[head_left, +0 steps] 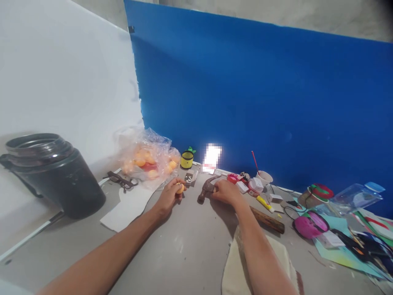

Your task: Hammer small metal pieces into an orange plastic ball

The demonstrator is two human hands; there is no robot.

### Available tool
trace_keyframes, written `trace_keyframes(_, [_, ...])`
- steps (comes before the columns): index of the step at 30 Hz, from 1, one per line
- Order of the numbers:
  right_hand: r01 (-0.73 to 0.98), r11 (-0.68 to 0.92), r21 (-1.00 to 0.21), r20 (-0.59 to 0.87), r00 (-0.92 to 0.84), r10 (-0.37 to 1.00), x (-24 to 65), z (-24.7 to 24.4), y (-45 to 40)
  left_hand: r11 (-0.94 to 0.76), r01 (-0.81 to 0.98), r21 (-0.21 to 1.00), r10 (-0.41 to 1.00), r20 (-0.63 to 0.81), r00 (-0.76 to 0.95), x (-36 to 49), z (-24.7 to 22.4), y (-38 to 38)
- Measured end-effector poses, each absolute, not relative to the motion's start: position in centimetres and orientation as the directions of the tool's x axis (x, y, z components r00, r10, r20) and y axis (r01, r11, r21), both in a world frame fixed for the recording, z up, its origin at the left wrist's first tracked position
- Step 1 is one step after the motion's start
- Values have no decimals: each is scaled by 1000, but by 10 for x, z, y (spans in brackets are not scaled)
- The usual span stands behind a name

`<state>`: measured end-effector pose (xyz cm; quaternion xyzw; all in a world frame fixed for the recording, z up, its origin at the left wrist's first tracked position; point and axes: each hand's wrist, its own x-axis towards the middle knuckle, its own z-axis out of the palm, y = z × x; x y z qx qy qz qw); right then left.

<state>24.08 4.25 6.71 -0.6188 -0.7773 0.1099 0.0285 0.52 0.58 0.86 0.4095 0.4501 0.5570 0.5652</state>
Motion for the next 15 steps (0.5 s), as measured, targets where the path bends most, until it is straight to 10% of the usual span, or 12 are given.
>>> trace_keyframes(8, [966,186,-182,-168,-217,962,246,62,50,32,-107,994,995,-41,-87,1,7,7])
trace_keyframes(15, [860,300,-412,231,-220,948,231,62,47,-109,352,930,966,183,-182,-8,31,23])
